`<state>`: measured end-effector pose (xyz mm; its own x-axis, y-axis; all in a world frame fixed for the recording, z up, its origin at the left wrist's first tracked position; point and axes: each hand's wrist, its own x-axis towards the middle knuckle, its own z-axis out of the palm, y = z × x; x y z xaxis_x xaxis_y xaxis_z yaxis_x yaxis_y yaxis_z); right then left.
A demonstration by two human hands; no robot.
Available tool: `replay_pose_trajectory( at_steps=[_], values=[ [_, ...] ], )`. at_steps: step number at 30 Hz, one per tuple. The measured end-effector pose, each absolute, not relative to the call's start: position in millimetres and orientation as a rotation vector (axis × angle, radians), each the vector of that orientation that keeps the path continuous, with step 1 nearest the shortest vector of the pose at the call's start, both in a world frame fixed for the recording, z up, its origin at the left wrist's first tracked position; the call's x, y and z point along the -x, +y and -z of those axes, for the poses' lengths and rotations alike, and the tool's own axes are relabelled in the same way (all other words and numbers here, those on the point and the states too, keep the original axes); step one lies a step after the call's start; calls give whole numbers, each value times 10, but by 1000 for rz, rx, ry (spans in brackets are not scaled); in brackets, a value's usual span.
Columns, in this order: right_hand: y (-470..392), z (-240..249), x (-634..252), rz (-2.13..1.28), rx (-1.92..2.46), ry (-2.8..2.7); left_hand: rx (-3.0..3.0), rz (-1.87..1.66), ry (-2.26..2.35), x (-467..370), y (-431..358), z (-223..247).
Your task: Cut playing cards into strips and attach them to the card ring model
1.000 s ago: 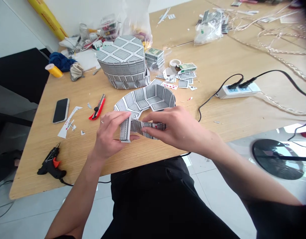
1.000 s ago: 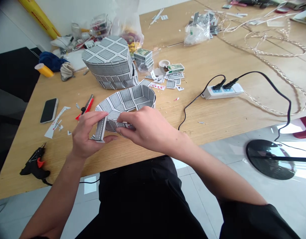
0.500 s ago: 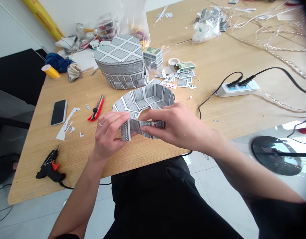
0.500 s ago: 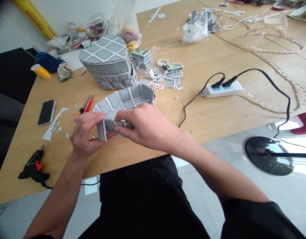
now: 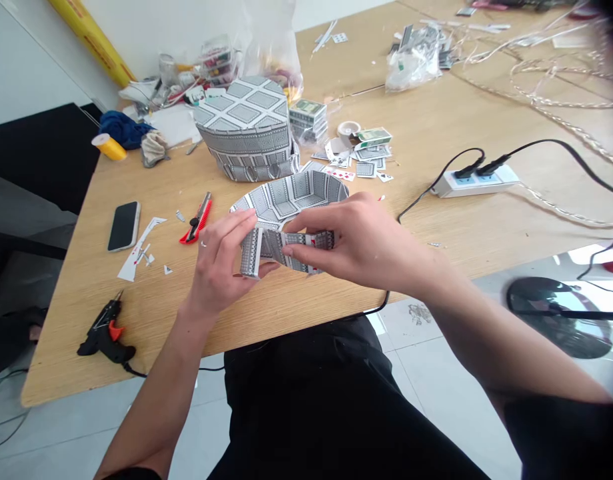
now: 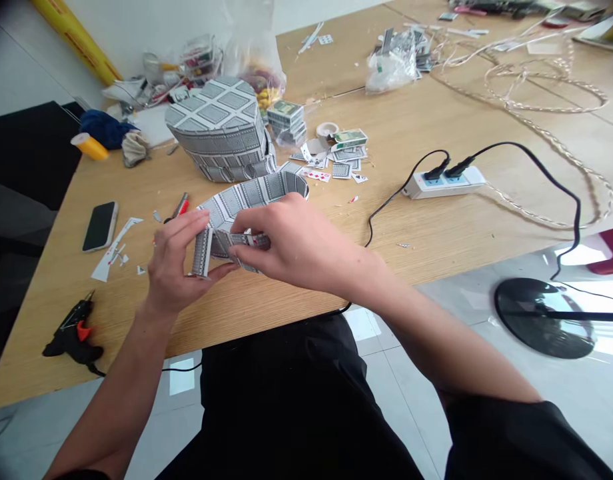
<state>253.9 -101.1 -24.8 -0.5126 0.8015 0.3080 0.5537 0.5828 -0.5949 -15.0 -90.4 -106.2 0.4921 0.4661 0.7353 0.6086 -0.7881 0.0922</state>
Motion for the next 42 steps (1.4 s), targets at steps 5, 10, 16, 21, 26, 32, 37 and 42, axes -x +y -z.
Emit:
replay_pose_trajectory(
  at_steps=[5, 10, 16, 21, 26, 32, 37, 42],
  values=[
    [-863, -49, -2580, -546, 1078, -2200, 2528, 1124, -987, 118, -827, 819],
    [-562, -582, -2577, -441, 1042, -2180, 2605, 1287, -1258, -36, -770, 365],
    [67, -1184, -2317, -299, 1277, -2478, 2657, 1670, -1731, -211, -791, 96],
    [505, -1067, -1719, -347, 1402, -2799, 2633, 1881, -2403, -279, -997, 203],
    [586, -248, -1220, -599, 1318, -2981, 2360, 2192, -2927, -281, -1275, 748],
    [386, 561, -1052, -997, 1002, -3084, 2555, 1616, -2942, -164, -1764, 1146],
    [145, 645, -1156, -797, 946, -3016, 2739, 1231, -2664, 123, -1922, 1194],
    [-418, 397, -1727, -480, 906, -2608, 2715, 1710, -2669, 242, -1819, 1292]
  ],
)
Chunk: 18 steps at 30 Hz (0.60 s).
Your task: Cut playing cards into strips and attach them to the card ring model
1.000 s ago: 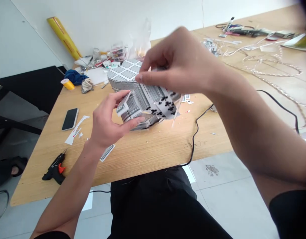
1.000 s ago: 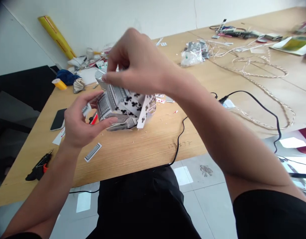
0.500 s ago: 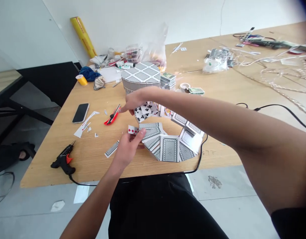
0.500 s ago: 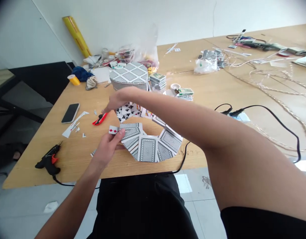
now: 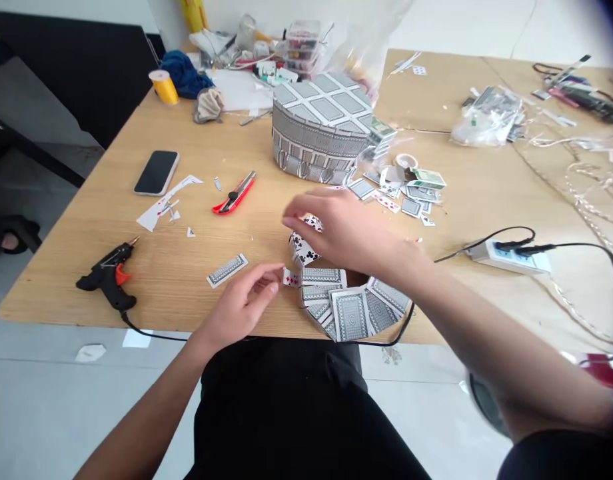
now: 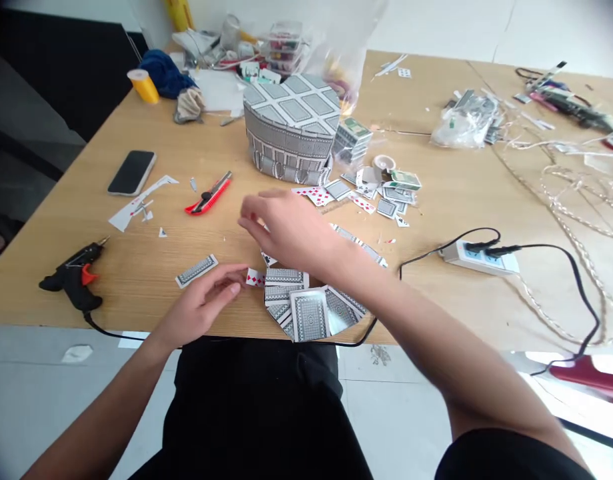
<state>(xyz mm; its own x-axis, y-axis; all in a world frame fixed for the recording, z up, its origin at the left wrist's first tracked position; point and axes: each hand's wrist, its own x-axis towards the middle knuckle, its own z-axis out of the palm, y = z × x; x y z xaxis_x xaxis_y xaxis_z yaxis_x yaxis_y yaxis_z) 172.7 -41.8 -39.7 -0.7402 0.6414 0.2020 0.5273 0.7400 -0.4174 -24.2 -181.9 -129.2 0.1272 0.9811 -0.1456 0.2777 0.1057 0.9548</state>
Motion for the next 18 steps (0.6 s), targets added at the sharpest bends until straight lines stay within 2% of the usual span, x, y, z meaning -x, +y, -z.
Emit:
replay_pose_trajectory(
  at_steps=[3, 7, 11, 18],
  values=[
    [-830, 393, -2081, -526, 969, -2497, -1245, -942, 1318, 182, -1713, 1326],
    [-1140, 636, -2280, -618, 1023, -2490, -1193, -925, 1224, 74, -1595, 1321],
    [-1178, 827, -2246, -656, 1021, -2478, -1166, -897, 1210, 4, -1534, 1302],
    [-1135, 836, -2211, -772, 1086, -2448, -1183, -876, 1244, -8, -1442, 1285]
  ],
)
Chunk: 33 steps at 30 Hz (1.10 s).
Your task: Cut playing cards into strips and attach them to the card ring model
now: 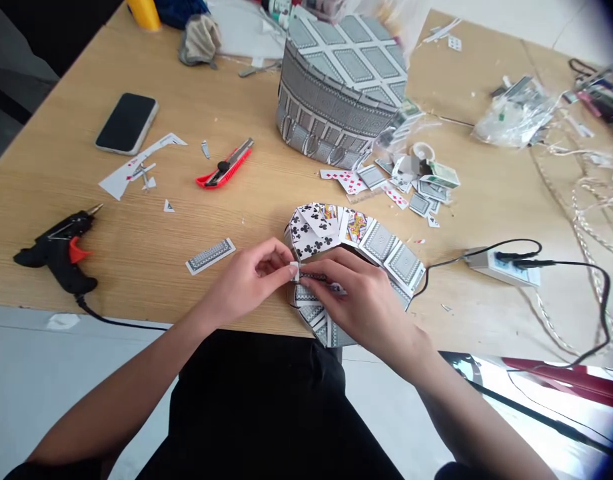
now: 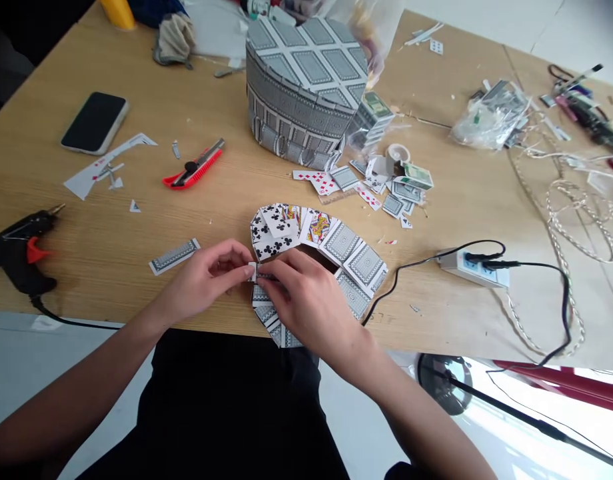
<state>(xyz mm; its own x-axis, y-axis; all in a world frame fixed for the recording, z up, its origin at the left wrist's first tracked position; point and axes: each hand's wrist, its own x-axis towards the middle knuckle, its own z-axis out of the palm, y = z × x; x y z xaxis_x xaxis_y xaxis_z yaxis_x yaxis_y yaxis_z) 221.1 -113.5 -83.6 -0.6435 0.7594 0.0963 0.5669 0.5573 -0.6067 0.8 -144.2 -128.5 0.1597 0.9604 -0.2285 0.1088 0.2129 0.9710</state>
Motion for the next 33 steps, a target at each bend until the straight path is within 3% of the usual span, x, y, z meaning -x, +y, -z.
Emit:
replay_pose_trajectory(
  at_steps=[16, 33],
  values=[
    [-1125, 865, -2232, -869, 1073, -2388, -1250, -808, 1277, -50, -1358, 1224],
    [-1107, 912, -2250, -718, 1022, -2370, -1331, -662, 1243, 46, -1256, 1140]
  ],
)
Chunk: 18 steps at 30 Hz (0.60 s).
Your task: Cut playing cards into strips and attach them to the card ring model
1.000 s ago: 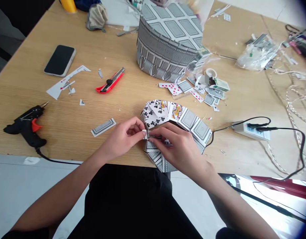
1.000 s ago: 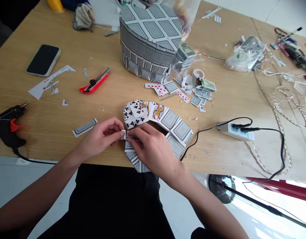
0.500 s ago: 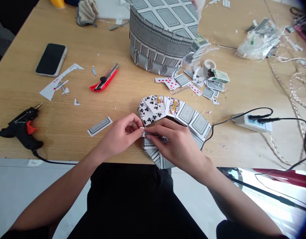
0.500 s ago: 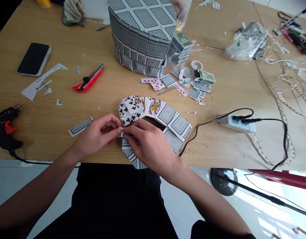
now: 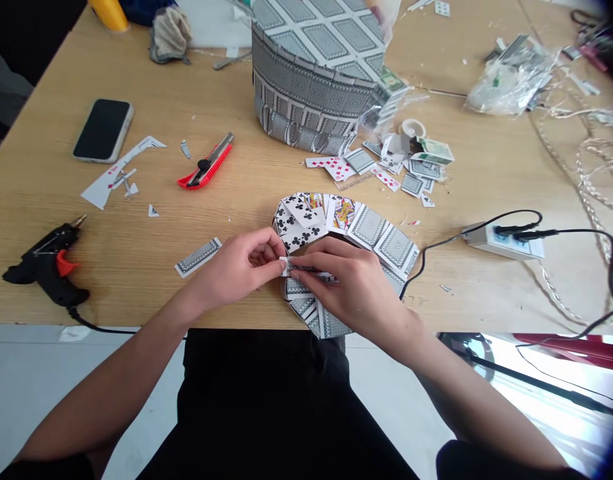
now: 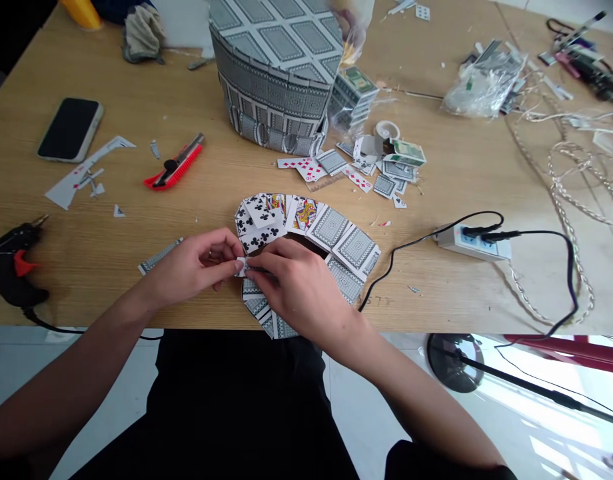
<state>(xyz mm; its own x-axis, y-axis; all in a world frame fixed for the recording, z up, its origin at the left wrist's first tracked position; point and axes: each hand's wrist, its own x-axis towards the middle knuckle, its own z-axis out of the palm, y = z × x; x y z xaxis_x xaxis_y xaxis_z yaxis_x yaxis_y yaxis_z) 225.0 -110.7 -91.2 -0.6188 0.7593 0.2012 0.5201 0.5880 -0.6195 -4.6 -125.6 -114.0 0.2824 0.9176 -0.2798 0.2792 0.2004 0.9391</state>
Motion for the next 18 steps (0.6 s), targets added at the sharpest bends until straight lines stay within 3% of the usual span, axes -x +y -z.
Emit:
replay_pose_trajectory(
  at_steps=[11, 18],
  values=[
    [-1110, 957, -2248, -660, 1020, -2355, -1316, -612, 1338, -37, -1226, 1087],
    [-1135, 961, -2245, -804, 1196, -2247, -1372, -533, 1381, -20, -1194, 1044]
  ],
)
